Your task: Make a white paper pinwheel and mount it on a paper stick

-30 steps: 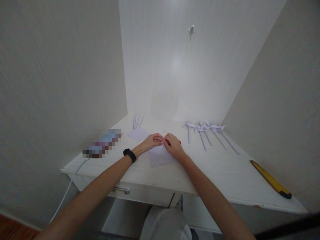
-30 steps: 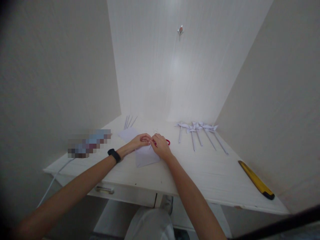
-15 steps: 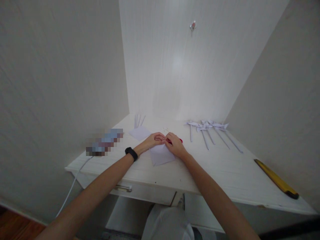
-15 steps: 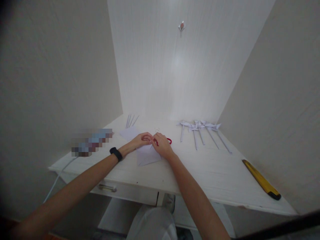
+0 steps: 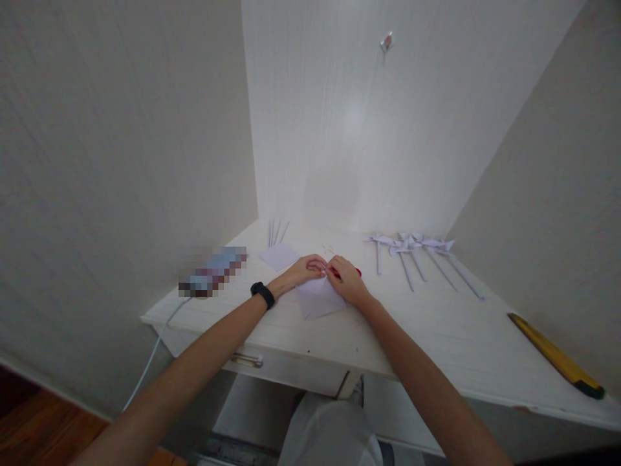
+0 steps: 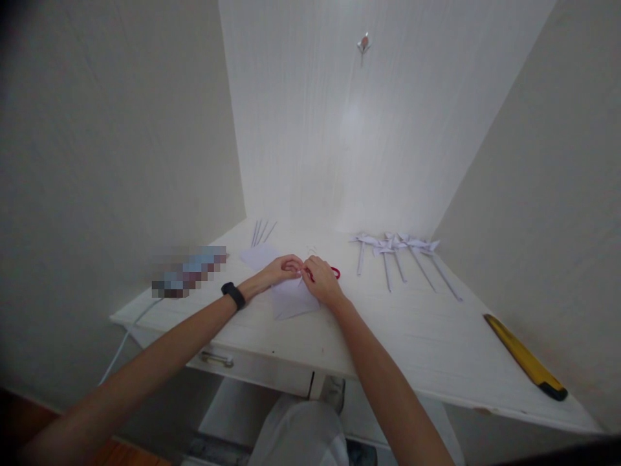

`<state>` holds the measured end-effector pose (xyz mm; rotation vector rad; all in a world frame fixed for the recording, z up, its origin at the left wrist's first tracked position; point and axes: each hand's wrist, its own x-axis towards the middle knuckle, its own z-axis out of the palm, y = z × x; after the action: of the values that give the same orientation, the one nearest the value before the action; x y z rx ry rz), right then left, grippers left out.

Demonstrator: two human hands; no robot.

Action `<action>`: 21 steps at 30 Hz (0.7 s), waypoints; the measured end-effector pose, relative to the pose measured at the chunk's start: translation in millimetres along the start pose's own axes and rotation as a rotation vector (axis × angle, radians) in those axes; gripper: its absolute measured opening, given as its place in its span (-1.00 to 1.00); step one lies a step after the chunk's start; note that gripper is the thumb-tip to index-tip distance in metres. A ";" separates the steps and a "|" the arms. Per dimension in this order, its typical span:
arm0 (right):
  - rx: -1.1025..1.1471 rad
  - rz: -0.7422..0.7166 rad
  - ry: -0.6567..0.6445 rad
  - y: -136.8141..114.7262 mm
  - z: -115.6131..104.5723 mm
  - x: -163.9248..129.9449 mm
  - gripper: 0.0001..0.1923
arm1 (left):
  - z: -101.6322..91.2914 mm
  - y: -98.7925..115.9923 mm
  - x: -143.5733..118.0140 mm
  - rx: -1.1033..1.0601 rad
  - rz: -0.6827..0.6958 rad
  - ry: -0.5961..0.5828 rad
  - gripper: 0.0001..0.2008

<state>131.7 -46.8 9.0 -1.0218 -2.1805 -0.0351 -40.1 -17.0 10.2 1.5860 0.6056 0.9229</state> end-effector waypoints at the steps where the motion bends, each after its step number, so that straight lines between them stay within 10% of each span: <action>1: 0.007 -0.002 0.000 -0.1 -0.2 -0.1 -0.89 | -0.1 -0.6 0.2 0.002 -0.002 0.002 -0.66; 21: 0.012 -0.027 0.016 0.2 -0.6 2.2 -0.95 | -5.2 -7.1 2.3 0.022 0.013 -0.017 -0.65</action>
<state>131.2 -45.4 10.8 -0.9826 -2.1773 -0.0426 -42.4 -10.7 4.1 1.6176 0.5962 0.9142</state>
